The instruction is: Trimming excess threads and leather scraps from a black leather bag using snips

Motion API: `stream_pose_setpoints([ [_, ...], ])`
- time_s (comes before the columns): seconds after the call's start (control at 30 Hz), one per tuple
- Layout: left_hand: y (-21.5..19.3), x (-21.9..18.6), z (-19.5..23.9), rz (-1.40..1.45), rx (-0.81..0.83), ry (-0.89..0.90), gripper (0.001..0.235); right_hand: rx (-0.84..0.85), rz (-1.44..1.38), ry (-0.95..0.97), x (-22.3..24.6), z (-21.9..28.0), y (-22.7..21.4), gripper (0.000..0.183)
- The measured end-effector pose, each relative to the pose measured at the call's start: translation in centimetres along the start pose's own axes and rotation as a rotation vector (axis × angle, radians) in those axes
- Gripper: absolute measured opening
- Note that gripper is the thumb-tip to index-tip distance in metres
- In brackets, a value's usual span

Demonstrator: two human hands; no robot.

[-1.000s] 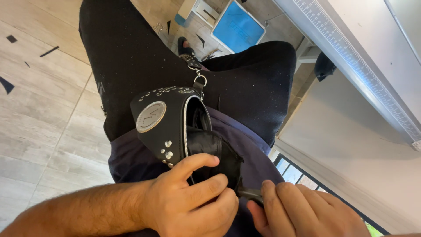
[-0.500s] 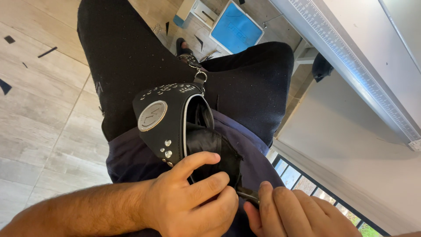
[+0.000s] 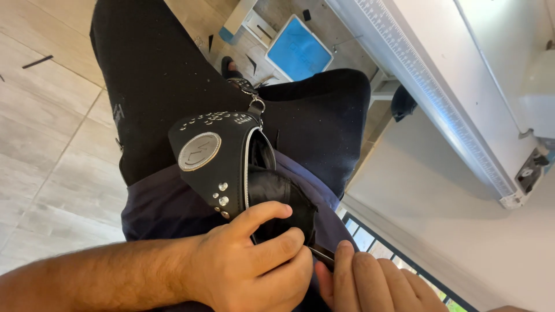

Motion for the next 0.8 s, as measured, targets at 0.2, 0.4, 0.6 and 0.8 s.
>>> stream_pose_setpoints([
  [0.2, 0.3, 0.0, 0.1, 0.016, -0.041, -0.007, 0.025, -0.061, 0.157, -0.114, 1.1, -0.2, 0.0, 0.037],
  [0.4, 0.2, 0.3, 0.4, -0.024, -0.021, 0.006, 0.027, -0.151, 0.152, -0.214, 1.2, 0.1, 0.3, 0.029],
  [0.6, -0.2, 0.7, 0.2, -0.066, -0.015, 0.007, 0.026, -0.145, 0.109, -0.228, -0.6, 1.4, 1.1, 0.039],
  [0.8, -0.1, 0.6, -0.1, -0.097, -0.008, 0.021, 0.025, -0.170, 0.054, -0.244, -1.0, 0.6, 0.5, 0.039],
])
Point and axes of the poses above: each hand's wrist, its own z-axis away from the middle knuckle, its own y-axis out of the palm, x = y × z, the point moved 7 cm from there along -z, towards the middle knuckle, and after that the axes turned 4 degrees about z, right-handed, at the moved point
